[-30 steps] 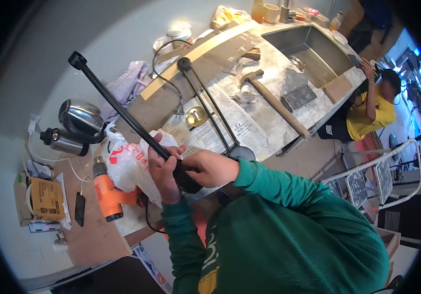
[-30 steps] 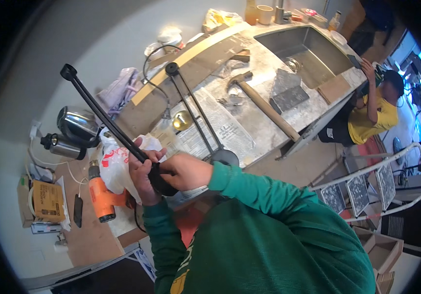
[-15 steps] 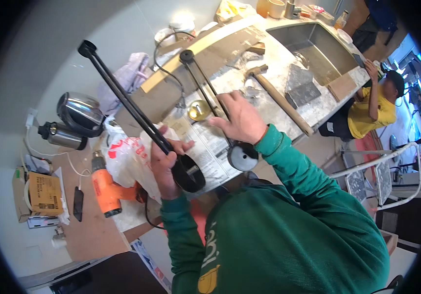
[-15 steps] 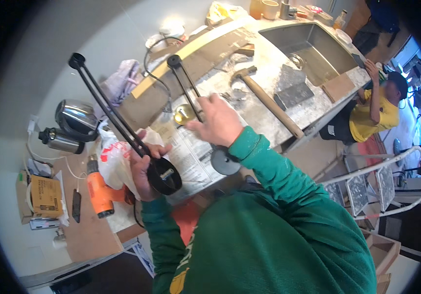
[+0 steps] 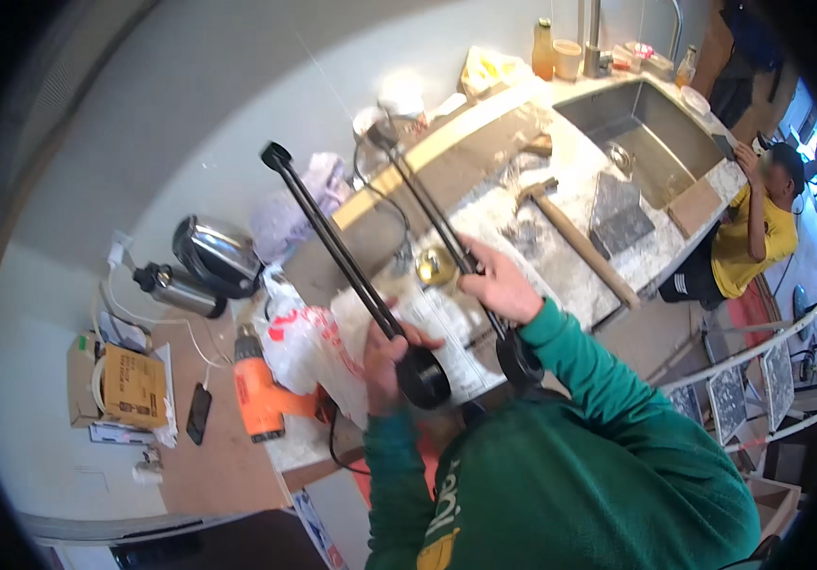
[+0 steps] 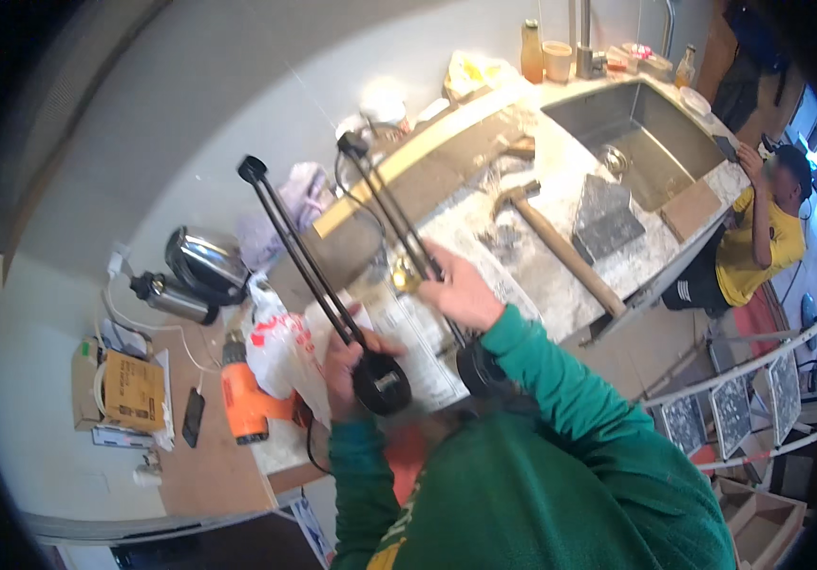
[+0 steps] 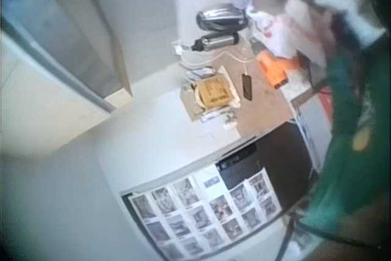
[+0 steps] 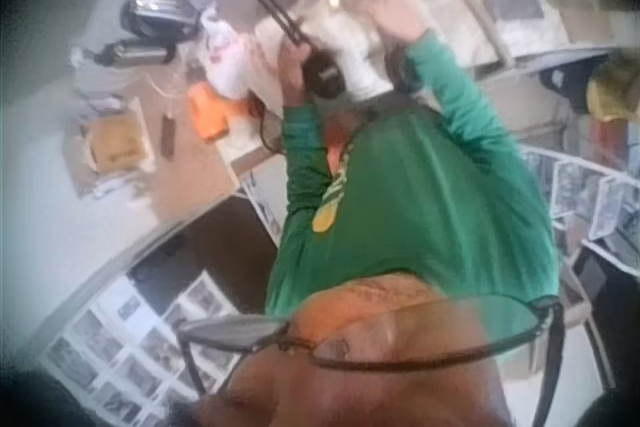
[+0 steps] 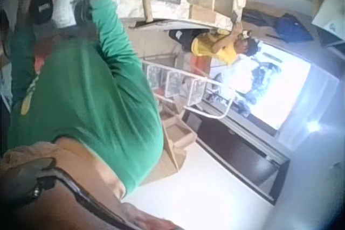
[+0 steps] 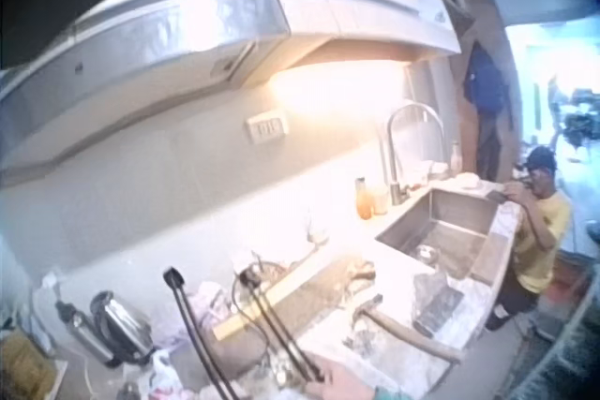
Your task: The person assembles a desk lamp by joining the lamp base components and the lamp arm, threading wires through the base, and tightening the connection point.
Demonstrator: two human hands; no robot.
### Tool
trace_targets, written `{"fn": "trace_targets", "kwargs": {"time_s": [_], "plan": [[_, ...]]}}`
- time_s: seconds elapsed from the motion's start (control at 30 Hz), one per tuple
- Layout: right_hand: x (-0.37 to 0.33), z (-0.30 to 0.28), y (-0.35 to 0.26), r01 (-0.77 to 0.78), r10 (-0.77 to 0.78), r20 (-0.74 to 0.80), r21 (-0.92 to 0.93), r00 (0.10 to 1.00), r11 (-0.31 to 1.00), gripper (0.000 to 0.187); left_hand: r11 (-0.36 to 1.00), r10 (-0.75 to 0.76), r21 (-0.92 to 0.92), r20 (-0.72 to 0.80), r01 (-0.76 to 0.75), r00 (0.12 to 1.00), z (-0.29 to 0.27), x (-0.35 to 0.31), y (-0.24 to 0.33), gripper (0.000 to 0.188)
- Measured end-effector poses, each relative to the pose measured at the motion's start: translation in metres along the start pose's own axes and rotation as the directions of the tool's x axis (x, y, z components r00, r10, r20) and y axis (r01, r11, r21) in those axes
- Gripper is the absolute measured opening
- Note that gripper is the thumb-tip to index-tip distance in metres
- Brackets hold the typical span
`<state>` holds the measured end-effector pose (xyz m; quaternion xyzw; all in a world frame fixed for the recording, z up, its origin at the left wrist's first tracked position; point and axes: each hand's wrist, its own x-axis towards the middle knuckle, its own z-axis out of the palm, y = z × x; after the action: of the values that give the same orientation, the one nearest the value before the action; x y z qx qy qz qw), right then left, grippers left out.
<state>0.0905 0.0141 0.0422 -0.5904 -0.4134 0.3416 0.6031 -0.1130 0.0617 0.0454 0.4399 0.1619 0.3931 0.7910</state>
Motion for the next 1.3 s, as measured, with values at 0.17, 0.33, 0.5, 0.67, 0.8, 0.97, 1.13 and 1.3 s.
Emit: {"fn": "trace_targets", "kwargs": {"time_s": [0.17, 0.33, 0.5, 0.67, 0.8, 0.97, 1.13, 1.3], "plan": [[0.003, 0.026, -0.041, -0.099, 0.051, 0.208, 0.227, 0.977, 0.969, 0.059, 0.983, -0.089, 0.163, 0.005, 0.087, 0.996, 0.018, -0.004, 0.010, 0.069], [0.005, 0.037, -0.035, -0.195, 0.088, 0.261, 0.419, 0.961, 0.887, 0.053, 0.977, -0.086, 0.199, 0.034, 0.077, 0.996, 0.025, -0.006, 0.006, 0.069], [0.005, 0.037, -0.036, -0.188, 0.041, 0.278, 0.525, 0.960, 0.830, 0.053, 0.979, -0.090, 0.186, 0.049, 0.080, 0.995, 0.027, -0.008, 0.004, 0.067], [0.000, 0.036, -0.047, -0.119, 0.004, 0.258, 0.433, 0.966, 0.894, 0.051, 0.986, -0.074, 0.152, -0.002, 0.074, 0.997, 0.035, -0.018, 0.009, 0.069], [0.006, 0.010, -0.061, 0.125, -0.190, 0.273, 0.236, 0.943, 0.964, 0.062, 0.990, -0.102, -0.086, 0.072, 0.108, 0.992, 0.027, -0.028, 0.024, 0.071], [0.019, -0.041, -0.114, 0.294, -0.300, 0.424, 0.082, 0.854, 0.952, 0.060, 0.926, -0.175, -0.305, 0.173, 0.222, 0.969, 0.015, -0.024, 0.041, 0.071], [0.038, -0.048, -0.140, 0.723, -0.419, 0.651, -0.303, 0.633, 0.621, 0.045, 0.860, -0.191, -0.426, 0.242, 0.281, 0.951, -0.001, -0.030, 0.047, 0.071], [0.055, -0.036, -0.135, 0.912, -0.433, 0.804, -0.334, 0.407, 0.238, 0.044, 0.875, -0.240, -0.370, 0.227, 0.312, 0.944, -0.003, -0.036, 0.040, 0.071]]}}
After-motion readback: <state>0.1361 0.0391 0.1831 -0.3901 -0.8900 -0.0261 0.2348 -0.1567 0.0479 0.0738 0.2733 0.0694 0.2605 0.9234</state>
